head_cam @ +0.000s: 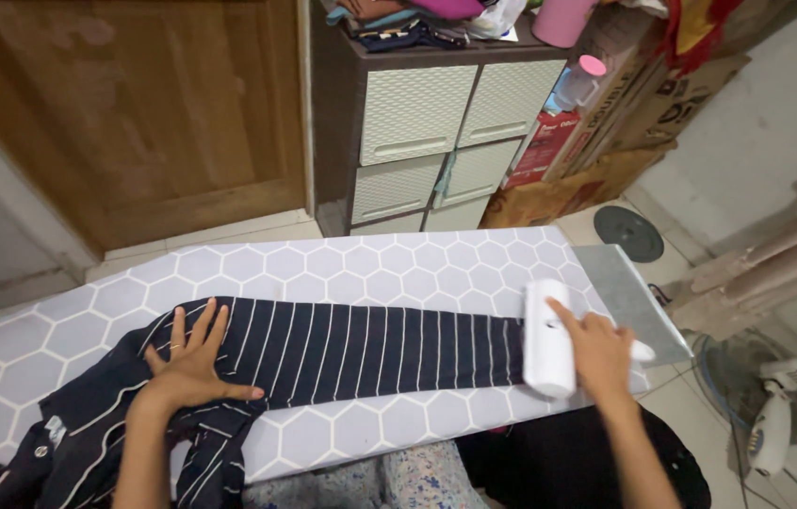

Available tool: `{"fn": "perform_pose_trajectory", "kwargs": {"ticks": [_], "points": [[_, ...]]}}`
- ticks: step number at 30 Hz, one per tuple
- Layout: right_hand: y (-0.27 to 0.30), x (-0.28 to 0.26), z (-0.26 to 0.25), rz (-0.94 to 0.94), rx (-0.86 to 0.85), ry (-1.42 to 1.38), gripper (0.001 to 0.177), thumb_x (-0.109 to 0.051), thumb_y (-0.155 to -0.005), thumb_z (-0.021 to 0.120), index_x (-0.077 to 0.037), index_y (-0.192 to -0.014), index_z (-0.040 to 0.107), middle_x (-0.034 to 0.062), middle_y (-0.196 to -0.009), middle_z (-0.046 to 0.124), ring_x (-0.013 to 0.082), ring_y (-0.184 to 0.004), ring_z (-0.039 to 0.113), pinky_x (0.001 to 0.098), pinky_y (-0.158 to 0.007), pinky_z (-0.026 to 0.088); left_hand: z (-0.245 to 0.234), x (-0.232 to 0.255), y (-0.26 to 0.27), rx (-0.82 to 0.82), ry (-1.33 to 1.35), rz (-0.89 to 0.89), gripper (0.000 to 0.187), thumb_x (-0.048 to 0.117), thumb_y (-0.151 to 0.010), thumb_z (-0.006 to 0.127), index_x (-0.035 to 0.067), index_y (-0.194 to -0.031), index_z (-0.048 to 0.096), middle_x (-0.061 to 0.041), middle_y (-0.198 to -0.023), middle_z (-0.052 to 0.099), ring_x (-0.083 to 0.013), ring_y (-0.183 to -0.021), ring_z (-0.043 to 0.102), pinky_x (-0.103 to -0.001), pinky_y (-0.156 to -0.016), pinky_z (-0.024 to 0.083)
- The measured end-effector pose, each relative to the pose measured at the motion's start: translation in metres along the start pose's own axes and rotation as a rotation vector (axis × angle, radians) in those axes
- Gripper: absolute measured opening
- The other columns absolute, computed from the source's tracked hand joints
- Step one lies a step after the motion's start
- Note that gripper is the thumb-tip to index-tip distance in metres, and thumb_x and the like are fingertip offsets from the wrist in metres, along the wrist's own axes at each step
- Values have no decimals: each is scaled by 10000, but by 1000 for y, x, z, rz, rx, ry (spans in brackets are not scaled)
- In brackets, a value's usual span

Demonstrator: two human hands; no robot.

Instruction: The person steams a black polo shirt and a striped polo shirt on an ironing board using a handheld garment steamer. They smooth the fabric with one hand while moving the steamer over the sleeves and body of each shirt.

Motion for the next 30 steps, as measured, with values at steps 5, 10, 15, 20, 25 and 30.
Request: {"fn": "perform_pose_trajectory", "kwargs": {"ticks": [5, 10, 15, 20, 25, 30], "points": [[-32, -184, -37, -396, 54, -357, 623, -154, -902, 560, -325, -1499, 511, 87, -1004, 703, 267, -955, 662, 507, -965, 428, 6, -9, -1, 129, 153, 73, 1732, 751, -340, 954, 201, -1617, -79, 29, -1708, -99, -295, -1561, -216, -753, -1143, -55], [-31, -366, -65, -759, 153, -536, 555, -207, -968, 553, -392, -1490, 511, 123, -968, 626, 281, -948, 632, 556, -930, 376, 6, -11, 1, 187, 243, 105, 1710, 627, -328, 983, 178, -1625, -37, 5, -1719, -17, -276, -1583, -141, -758, -1148, -28], [-29, -331, -49, -660, 62, -554, 630, -116, -969, 526, -363, -1548, 495, 144, -965, 621, 297, -900, 643, 527, -996, 449, 0, -9, 3, 117, 165, 58, 1675, 681, -344, 974, 201, -1626, 9, 31, -1729, -73, -267, -1582, -166, -751, -1153, -20], [-5, -135, -2, -243, 2, -227, 697, -93, -888, 558, -400, -1507, 462, 102, -1006, 649, 312, -946, 644, 476, -928, 502, 0, -6, 4, 93, 122, 52, 1672, 728, -358, 958, 196, -1627, 7, 48, -1728, -86, -271, -1579, -181, -750, -1154, -27], [30, 2, 22, 39, -57, -65, 716, -144, -900, 545, -442, -1534, 398, 64, -954, 614, 248, -960, 649, 618, -985, 408, -4, -4, 6, 76, 119, 34, 1681, 747, -355, 957, 199, -1627, 3, 59, -1726, -96, -275, -1580, -199, -740, -1162, -42], [4, -59, 3, -55, 45, -182, 630, -130, -917, 540, -370, -1494, 464, 87, -1071, 689, 275, -1018, 654, 662, -952, 383, -3, -5, 8, 102, 112, 61, 1666, 744, -361, 944, 197, -1623, 4, 63, -1726, -104, -278, -1577, -199, -742, -1156, -42]]}}
Point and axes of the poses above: each hand's wrist, its own y-axis away from the middle knuckle, its own z-axis out of the palm, x = y × z, the point moved 3 cm from there along -y, towards the middle knuckle
